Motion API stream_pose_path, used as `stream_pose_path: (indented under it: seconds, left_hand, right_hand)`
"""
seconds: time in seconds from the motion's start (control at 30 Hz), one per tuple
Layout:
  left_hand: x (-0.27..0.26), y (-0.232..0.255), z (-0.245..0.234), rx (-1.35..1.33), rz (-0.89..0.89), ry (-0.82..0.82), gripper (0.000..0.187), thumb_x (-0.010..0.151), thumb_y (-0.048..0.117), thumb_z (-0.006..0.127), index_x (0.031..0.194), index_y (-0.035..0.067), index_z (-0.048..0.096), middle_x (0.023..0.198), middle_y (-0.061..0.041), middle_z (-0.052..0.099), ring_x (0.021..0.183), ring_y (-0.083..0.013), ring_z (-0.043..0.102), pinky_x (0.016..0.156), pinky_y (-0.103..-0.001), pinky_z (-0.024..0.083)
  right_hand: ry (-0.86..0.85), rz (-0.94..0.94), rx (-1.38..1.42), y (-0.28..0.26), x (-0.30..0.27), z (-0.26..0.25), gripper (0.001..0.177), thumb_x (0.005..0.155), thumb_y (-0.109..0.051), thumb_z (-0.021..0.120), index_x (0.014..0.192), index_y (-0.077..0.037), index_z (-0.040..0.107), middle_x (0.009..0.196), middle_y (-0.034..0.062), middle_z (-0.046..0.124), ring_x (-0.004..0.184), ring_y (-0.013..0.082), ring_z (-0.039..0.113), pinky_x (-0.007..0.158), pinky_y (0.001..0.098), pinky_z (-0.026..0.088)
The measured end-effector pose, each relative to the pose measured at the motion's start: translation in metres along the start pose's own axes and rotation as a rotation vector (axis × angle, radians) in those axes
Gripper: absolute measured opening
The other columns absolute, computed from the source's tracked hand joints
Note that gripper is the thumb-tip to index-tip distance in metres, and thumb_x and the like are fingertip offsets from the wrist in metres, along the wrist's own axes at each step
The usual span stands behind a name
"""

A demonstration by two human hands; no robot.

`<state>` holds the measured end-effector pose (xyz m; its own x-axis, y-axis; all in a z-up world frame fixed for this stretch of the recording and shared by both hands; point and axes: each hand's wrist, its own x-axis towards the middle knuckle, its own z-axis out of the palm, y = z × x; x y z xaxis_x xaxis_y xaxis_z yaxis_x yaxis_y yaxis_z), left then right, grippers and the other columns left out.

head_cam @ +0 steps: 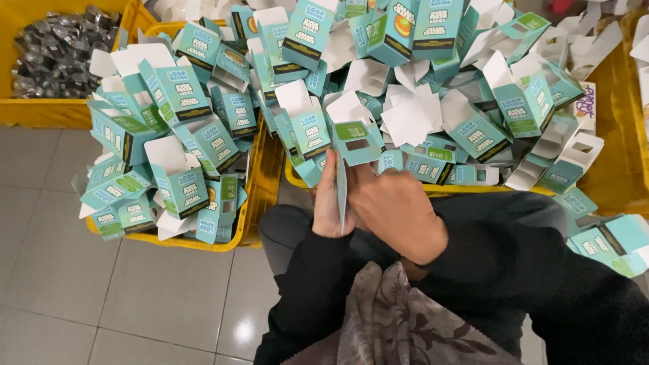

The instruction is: The person is folding and assembling small cardboard boxes while sitting on the floor.

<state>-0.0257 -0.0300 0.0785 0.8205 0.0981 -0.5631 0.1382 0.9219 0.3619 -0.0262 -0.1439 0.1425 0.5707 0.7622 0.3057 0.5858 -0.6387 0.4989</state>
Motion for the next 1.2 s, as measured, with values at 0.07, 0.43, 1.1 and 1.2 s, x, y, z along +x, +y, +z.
stream_pose_path:
  seconds: [0.07,0.43,1.1,1.2]
  left_hand:
    - [0.008,-0.003,-0.004,-0.004,0.012,0.023,0.051,0.083,0.052,0.084,0.097,0.004,0.072,0.093,-0.02,0.077,0.079,-0.0326,0.077,0.073,-0.039,0.064]
    - [0.016,0.008,-0.018,-0.12,-0.037,-0.043,0.043,0.093,0.042,0.076,0.086,0.004,0.056,0.079,-0.021,0.075,0.061,-0.0357,0.073,0.047,-0.042,0.063]
    - [-0.043,0.4,-0.135,0.553,1.547,0.164,0.045,0.101,0.035,0.062,0.131,0.001,0.058,0.104,-0.007,0.071,0.081,-0.0102,0.068,0.073,-0.026,0.058]
    - [-0.074,0.426,-0.161,1.032,1.597,0.15,0.04,0.113,0.014,0.062,0.148,-0.004,0.051,0.127,-0.023,0.071,0.1,-0.0192,0.07,0.085,-0.027,0.06]
  right_hand:
    - [-0.066,-0.084,0.14,-0.002,-0.003,0.021,0.019,0.09,-0.032,0.068,0.075,-0.021,0.062,0.074,-0.0089,0.058,0.058,0.0213,0.062,0.052,0.0326,0.047]
    - [0.135,-0.016,0.864,0.034,-0.008,0.012,0.023,0.087,-0.032,0.075,0.098,-0.012,0.075,0.097,0.0016,0.074,0.072,0.0282,0.073,0.055,0.0361,0.056]
    - [-0.35,0.698,1.118,0.026,-0.212,0.171,0.037,0.087,-0.001,0.075,0.124,-0.002,0.075,0.102,0.0081,0.079,0.054,0.0193,0.066,0.055,0.0289,0.052]
    - [-0.44,0.722,0.931,0.025,-0.244,0.202,0.036,0.086,-0.001,0.079,0.122,-0.005,0.078,0.106,0.0094,0.081,0.065,0.0197,0.073,0.061,0.0293,0.059]
